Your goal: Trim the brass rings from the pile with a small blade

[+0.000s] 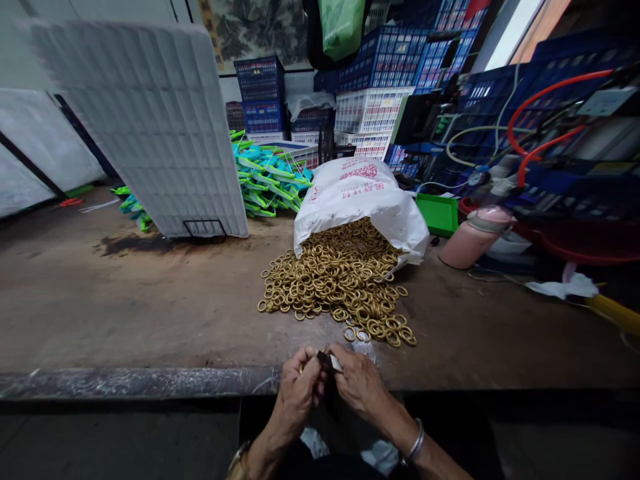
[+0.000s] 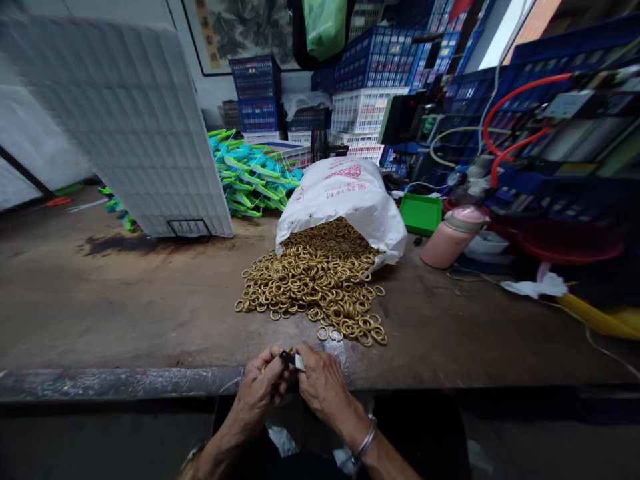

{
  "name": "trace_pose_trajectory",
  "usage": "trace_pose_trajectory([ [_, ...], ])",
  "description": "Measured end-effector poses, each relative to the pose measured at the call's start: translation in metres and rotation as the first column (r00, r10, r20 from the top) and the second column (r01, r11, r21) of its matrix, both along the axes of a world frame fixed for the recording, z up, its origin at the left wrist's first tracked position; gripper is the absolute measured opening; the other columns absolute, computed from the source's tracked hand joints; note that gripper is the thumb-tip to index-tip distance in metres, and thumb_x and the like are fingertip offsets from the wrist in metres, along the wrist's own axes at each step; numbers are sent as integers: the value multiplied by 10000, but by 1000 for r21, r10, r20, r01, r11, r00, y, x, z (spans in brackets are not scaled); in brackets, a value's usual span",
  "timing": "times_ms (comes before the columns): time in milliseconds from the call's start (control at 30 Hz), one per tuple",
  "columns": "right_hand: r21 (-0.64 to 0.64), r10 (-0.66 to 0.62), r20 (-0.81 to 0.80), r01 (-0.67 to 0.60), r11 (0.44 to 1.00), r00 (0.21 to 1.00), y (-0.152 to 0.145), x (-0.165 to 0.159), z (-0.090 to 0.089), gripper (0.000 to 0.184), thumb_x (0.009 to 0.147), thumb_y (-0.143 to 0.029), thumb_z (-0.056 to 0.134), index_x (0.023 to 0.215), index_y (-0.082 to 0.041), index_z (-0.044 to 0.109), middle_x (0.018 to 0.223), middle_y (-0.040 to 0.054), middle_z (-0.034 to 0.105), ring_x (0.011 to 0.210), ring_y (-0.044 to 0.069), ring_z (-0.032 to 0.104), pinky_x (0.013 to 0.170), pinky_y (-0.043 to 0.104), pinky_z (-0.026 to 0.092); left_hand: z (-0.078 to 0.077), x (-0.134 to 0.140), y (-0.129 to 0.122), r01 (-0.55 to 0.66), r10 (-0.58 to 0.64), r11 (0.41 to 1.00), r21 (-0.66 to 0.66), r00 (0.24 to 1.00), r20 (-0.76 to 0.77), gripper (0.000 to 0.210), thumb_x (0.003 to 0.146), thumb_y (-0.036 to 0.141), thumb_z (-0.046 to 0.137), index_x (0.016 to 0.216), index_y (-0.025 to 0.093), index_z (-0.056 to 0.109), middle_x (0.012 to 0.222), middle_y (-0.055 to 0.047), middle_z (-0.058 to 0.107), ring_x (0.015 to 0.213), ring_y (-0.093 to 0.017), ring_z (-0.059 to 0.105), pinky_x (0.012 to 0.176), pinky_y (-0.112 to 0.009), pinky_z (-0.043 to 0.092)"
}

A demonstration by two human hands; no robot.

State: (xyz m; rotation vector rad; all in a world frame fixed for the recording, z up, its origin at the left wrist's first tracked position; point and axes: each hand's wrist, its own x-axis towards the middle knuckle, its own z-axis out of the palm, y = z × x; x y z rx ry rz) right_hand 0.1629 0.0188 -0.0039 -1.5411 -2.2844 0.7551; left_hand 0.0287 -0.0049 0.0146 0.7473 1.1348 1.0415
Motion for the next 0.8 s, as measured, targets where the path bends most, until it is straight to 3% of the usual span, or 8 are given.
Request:
trace_pose_trajectory([
  [267, 71, -17, 133, 8, 997, 991, 0, -2, -5, 253, 681, -90, 359, 868, -172, 507, 643, 12, 588, 563, 128, 497, 526, 238, 246, -3, -5, -6, 19, -19, 999, -26, 1000, -12, 366, 676, 508, 583, 645, 164, 463, 503, 52, 453, 380, -34, 351, 376, -159, 218],
  [400, 200, -120, 217, 76, 977, 969, 10, 10, -16, 216, 726, -156, 386, 898, -160, 517, 656, 24, 580, 588, 144, 504, 523, 249, 226, 9, -6, -22, 180, -181, 983, 27, 983, 41, 343, 693, 497, 575, 702, 160, 511, 545, 34, 494, 384, -38, 380, 368, -160, 227],
  [500, 213, -189, 266, 134, 968, 945, 23, 15, -13, 186, 720, -131, 402, 859, -166, 520, 638, 18, 579, 558, 135, 505, 513, 258, 202, 8, 0, -34, 333, -325, 940, -71, 940, 99, 350, 661, 502, 592, 687, 162, 512, 500, 29, 503, 330, -39, 364, 318, -157, 208],
  [567, 231, -248, 273, 187, 955, 929, 30, 14, -5, 181, 724, -105, 409, 852, -176, 515, 664, 19, 594, 578, 133, 524, 522, 260, 201, -6, 6, -38, 398, -382, 902, -167, 916, 120, 312, 641, 455, 612, 655, 160, 514, 468, 27, 505, 304, -41, 360, 298, -153, 207],
  [667, 274, -316, 275, 241, 931, 908, 40, 8, 4, 177, 766, -116, 412, 895, -194, 504, 752, 25, 624, 645, 144, 561, 542, 260, 213, -41, 13, -39, 405, -378, 881, -245, 913, 152, 279, 602, 397, 645, 591, 147, 521, 441, 9, 514, 288, -47, 367, 283, -154, 201],
  [733, 280, -323, 294, 242, 929, 900, 44, 3, 7, 166, 787, -137, 418, 918, -203, 495, 786, 26, 634, 687, 153, 576, 552, 258, 225, -63, 17, -36, 355, -308, 881, -312, 932, 192, 306, 614, 418, 640, 571, 129, 552, 439, -6, 517, 299, -62, 384, 289, -170, 248],
  [800, 272, -323, 322, 240, 932, 890, 47, 0, 7, 163, 797, -152, 428, 939, -208, 484, 805, 30, 637, 712, 159, 585, 563, 255, 240, -77, 19, -33, 249, -165, 887, -389, 958, 236, 290, 614, 391, 674, 577, 119, 580, 489, -26, 550, 416, -103, 501, 382, -195, 372],
])
